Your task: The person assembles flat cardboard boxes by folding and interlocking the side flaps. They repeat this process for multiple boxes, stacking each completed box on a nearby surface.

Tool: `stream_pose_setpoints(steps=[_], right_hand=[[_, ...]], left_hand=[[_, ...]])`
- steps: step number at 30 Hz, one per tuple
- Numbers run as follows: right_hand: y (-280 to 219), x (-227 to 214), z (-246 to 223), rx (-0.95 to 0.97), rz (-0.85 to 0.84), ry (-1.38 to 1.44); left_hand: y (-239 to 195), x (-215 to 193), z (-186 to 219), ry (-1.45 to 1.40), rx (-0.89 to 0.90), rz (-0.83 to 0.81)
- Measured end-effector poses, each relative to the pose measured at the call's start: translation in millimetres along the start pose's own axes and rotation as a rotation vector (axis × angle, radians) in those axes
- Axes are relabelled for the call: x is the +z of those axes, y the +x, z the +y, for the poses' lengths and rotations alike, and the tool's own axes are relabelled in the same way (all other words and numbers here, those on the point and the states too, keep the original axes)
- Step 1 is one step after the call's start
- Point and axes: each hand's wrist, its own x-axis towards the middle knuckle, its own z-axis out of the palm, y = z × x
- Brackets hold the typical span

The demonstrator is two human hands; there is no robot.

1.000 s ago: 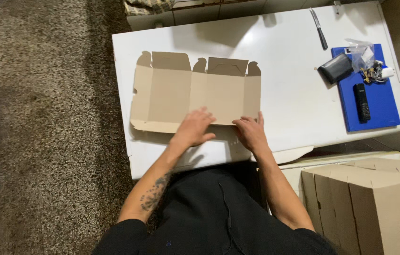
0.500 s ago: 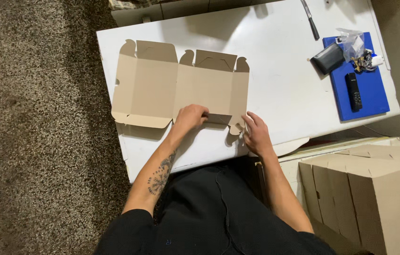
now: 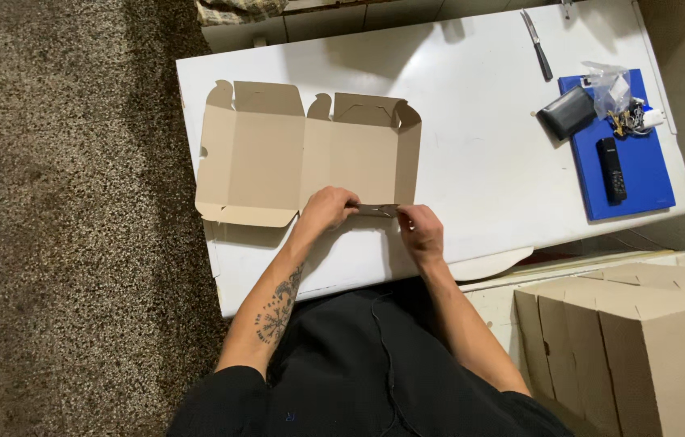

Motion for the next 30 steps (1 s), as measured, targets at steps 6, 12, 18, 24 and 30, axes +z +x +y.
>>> stream_pose_setpoints(steps=[6,12,18,24,30], right_hand=[[17.8,1.5,-41.0,-0.172,-0.041,-0.216],[19.2,-21.5,-29.7,0.057,-0.03,0.024],[20.2,-45.6,-1.7,0.37,0.029,0.406],[75.8,-60.7,-23.9,0.865,-0.291,0.492],[73.3,-48.5,-19.6,0.731,-0.176,0.678]], left_hand=[[-3.4,-2.6,5.3,-0.021,-0.002,0.017],[-17.8,-7.5,15.2,0.042,0.07,0.035],[-46.2,17.7,-4.9,0.103,0.078,-0.17],[-93.6,-25.0,19.3,-0.014,0.041,-0.418],[-35.8,-8.5,27.1,-0.469,-0.047,0.038]])
